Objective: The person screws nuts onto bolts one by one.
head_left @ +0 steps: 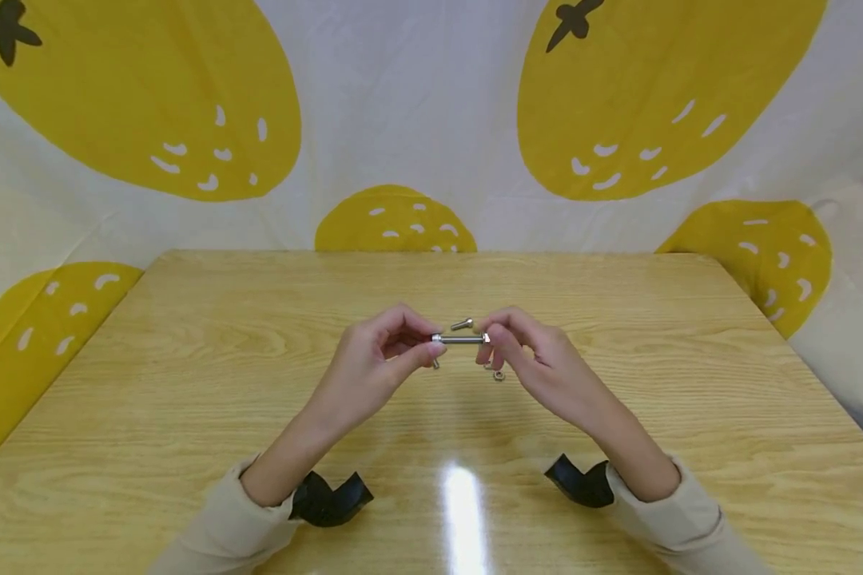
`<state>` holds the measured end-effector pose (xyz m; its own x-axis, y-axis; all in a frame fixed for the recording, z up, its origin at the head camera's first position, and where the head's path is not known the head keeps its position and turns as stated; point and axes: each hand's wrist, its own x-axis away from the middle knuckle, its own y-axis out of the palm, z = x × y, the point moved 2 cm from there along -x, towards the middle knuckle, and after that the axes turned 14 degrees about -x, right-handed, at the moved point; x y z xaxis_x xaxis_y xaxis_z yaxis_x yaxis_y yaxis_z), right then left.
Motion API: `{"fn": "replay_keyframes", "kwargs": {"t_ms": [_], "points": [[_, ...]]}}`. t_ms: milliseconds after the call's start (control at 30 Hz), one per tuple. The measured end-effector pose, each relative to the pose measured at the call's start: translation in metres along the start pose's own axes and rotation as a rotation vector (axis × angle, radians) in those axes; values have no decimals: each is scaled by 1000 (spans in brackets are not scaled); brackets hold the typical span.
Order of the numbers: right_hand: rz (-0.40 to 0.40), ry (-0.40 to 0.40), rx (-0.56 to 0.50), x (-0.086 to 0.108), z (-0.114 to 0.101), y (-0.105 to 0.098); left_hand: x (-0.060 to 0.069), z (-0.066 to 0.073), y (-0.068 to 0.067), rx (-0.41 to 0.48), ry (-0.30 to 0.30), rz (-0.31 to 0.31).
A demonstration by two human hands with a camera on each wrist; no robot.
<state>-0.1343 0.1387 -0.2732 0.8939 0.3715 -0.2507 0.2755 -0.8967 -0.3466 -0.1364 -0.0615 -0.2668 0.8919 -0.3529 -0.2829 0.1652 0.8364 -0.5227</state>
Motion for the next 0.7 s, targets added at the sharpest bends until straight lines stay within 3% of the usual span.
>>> {"fn": "replay_keyframes", "kwargs": {"t_ms": [133, 267, 433, 700], "points": [[-28, -111, 15, 2, -4, -4, 0, -1, -2, -6, -3, 0], [-1, -175, 34, 3, -5, -4, -1, -1, -2, -3, -7, -5], [6, -172, 53, 3, -5, -2, -1, -1, -1, 5, 3, -2], [26, -75, 102, 0, 0, 1, 0, -1, 2, -26, 21, 1]]}}
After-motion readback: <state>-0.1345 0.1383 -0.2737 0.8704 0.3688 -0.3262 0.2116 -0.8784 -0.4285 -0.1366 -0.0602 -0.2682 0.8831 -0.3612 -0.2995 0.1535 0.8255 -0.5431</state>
